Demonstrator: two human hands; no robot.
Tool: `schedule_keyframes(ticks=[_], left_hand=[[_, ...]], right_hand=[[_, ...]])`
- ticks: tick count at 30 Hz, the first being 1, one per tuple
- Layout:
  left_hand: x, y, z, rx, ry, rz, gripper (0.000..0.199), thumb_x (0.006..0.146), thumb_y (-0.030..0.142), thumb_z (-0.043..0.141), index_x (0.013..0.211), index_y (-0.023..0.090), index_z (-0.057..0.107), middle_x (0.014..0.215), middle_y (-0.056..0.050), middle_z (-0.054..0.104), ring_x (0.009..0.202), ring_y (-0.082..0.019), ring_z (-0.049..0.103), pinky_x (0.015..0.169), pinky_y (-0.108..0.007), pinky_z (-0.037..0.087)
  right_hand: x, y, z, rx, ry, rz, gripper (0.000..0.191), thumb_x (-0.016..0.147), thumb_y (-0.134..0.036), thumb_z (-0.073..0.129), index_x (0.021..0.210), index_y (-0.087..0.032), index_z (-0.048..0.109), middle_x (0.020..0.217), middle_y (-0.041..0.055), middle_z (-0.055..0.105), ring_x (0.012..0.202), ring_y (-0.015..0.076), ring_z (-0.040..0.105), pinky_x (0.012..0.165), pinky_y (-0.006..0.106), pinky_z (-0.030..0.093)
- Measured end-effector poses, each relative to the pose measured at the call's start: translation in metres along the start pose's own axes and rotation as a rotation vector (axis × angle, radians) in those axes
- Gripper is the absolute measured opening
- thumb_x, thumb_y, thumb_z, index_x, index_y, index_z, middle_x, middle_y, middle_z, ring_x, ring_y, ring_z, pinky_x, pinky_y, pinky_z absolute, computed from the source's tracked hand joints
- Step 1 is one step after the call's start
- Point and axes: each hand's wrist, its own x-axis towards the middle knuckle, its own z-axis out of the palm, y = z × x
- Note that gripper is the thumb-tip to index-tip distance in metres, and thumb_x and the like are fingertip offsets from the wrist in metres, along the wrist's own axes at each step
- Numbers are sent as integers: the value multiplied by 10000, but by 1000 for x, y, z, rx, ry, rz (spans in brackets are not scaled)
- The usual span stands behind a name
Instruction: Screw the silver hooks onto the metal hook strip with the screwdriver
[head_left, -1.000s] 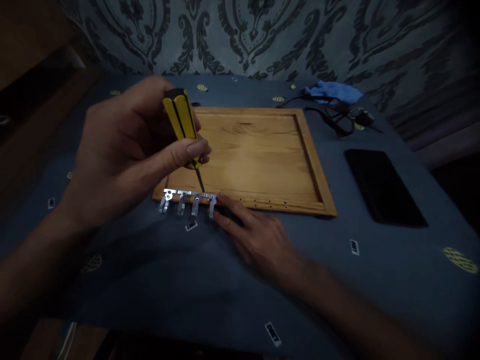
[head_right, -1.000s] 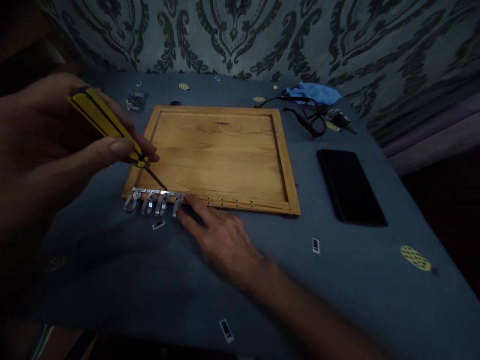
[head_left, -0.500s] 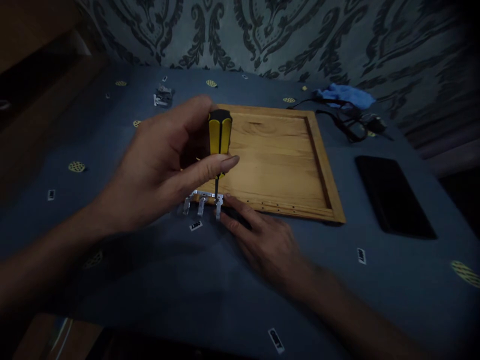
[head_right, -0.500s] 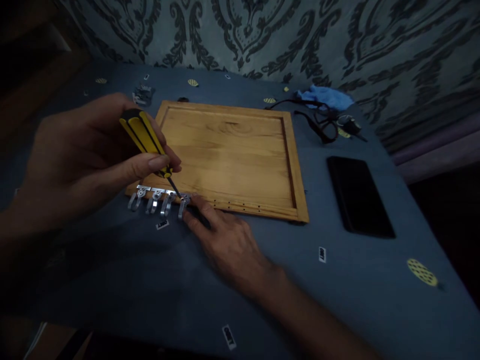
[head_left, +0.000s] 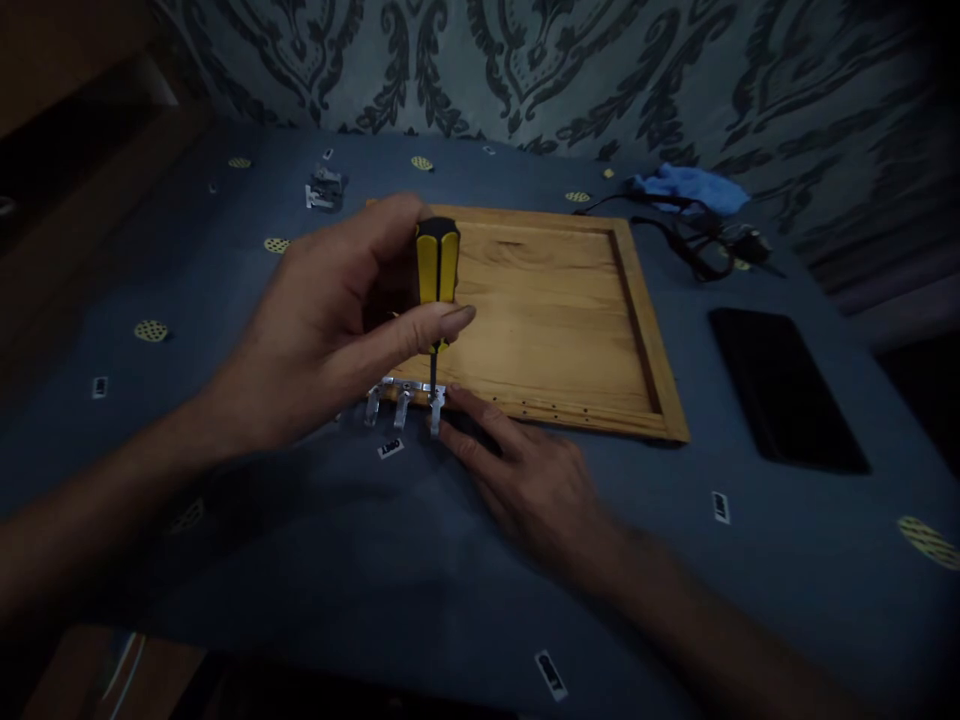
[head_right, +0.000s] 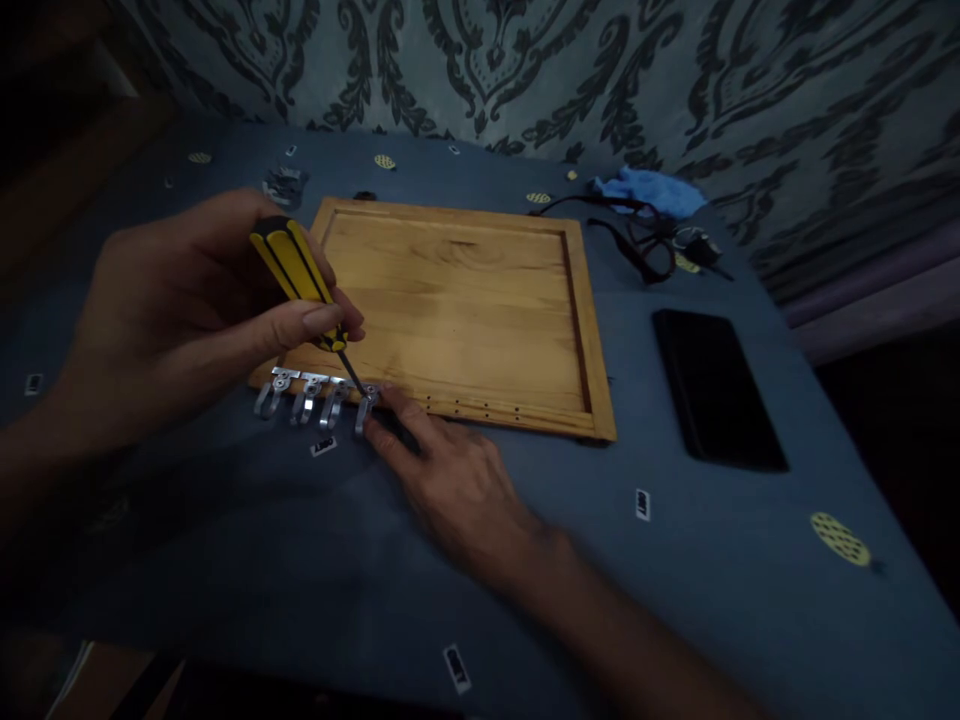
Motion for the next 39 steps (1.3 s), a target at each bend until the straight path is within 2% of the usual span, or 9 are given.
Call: schedule_keyframes(ticks=[5,10,17,20,24,30,34,39], left_hand=[[-1,2,1,-2,-4,32,196,988,430,769,1001,253,686,998,-15,785,942,-231,806,800,-348,676],[0,1,4,-99,3,47,121,964,302,791,968,250,681,983,6,782,940,-209,806,818,-328,683],[2,2,7,-117,32,55,121,918,231,828,978,252,724,959,8,792,889,-207,793,783,-338,670],[4,2,8,-152,11,110,134,910,182,828,976,236,725,933,6,784,887,-212,792,775,-340,669],[4,1,8,-144,6,142,144,906,217,861,968,216,731,931,-14,787,871,-219,790,756,-341,657],[2,-1,6,-87,51,173,141,906,186,852,984,249,753,923,10,784,842,-204,786,775,-352,665],[3,-1,6,-64,83,205,145,888,188,867,974,256,773,871,12,766,789,-197,774,710,-341,647],[3,1,6,-81,75,182,139,890,212,875,960,262,766,869,6,759,792,-215,781,703,-368,641]], right_hand=[[0,0,0,-13,-1,-5,511,989,-68,540,1441,-233,712,1580,148,642,1005,273,811,720,370,699],[2,0,0,6,-10,-7,528,972,-46,545,1447,-212,707,1598,158,623,1058,275,802,792,388,706],[2,0,-2,43,29,-16,517,974,-52,576,1461,-185,687,1585,175,632,1105,272,787,812,371,691],[2,-1,-2,45,21,-14,519,990,-65,568,1483,-191,669,1586,183,628,1077,280,791,773,386,691],[4,-1,-2,55,11,-10,534,995,-64,566,1508,-191,646,1586,190,625,1082,283,787,770,390,686],[5,-1,-2,69,2,-12,519,997,-62,566,1498,-169,648,1585,199,625,1086,280,787,781,382,679],[5,-1,-4,78,-27,-1,549,996,-59,564,1528,-182,623,1611,193,602,1131,278,772,816,382,675],[5,0,-4,108,-42,6,564,992,-65,572,1542,-185,609,1629,202,579,1149,288,763,835,404,679]])
